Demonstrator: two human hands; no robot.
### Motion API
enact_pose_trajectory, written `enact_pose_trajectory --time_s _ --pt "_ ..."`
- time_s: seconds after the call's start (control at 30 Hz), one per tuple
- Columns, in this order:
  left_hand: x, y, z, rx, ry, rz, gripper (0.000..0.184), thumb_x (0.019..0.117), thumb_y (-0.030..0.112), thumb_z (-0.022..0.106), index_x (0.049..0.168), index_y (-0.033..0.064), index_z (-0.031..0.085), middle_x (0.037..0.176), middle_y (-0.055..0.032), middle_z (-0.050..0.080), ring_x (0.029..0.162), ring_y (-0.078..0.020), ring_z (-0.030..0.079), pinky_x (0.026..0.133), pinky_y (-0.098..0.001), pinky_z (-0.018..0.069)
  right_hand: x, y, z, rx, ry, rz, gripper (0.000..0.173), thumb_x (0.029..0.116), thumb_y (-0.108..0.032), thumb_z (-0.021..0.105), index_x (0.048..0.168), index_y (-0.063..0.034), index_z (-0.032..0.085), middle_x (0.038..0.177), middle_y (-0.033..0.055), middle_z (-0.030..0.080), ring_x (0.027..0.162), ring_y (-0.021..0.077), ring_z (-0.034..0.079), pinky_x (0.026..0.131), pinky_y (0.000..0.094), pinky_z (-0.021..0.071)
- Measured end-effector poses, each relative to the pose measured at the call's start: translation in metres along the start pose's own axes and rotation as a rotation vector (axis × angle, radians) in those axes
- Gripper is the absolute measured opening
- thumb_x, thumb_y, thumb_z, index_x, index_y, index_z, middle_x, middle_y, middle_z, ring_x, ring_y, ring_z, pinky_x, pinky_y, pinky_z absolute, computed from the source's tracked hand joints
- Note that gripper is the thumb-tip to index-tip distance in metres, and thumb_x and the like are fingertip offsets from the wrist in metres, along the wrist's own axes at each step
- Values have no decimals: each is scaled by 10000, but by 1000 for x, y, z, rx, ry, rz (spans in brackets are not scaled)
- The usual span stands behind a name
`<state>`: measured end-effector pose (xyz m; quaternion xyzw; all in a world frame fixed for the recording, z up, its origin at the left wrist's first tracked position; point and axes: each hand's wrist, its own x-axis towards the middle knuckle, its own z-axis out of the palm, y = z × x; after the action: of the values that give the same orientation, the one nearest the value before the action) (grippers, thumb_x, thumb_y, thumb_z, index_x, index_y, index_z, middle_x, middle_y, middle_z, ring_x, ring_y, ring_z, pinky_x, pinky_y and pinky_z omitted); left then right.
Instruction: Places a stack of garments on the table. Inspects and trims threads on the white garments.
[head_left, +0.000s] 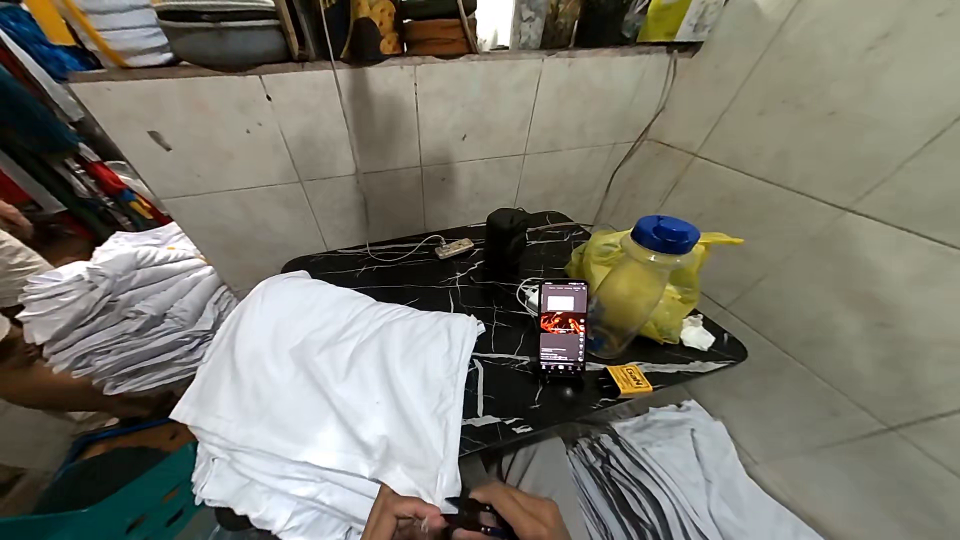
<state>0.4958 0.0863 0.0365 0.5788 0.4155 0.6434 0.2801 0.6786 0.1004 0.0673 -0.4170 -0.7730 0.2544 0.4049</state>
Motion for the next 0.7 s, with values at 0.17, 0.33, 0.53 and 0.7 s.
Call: enact_pose_trajectory --time_s 0.17,0.33,0.53,0.7 --pt "-4 -3 1 20 -34 38 43 985 191 681 971 151 690 992 50 644 855 47 634 743 -133 568 4 -4 12 -54 19 -37 255 938 -218 742 1001 27 709 805 133 721 655 192 679 600 328 564" --pt "-3 -1 -1 26 -22 26 33 982 191 685 985 158 688 957 53 647 820 42 640 718 -136 574 5 -3 17 -58 23 -63 259 954 -238 726 1006 15 703 772 118 702 608 184 650 547 327 540" --pt "-3 -4 -1 20 -20 29 46 980 195 687 976 149 685 962 41 636 809 40 626 710 -132 563 7 -4 16 -76 -3 -56 273 970 -253 706 1020 15 696 763 116 693 594 181 637 534 329 527" --pt "-2 -6 -2 46 -13 58 76 993 223 673 969 152 662 938 39 623 791 32 617 701 -132 553 8 -5 17 -122 -36 -103 260 1024 -255 626 985 -9 701 770 106 706 608 196 675 522 354 544"
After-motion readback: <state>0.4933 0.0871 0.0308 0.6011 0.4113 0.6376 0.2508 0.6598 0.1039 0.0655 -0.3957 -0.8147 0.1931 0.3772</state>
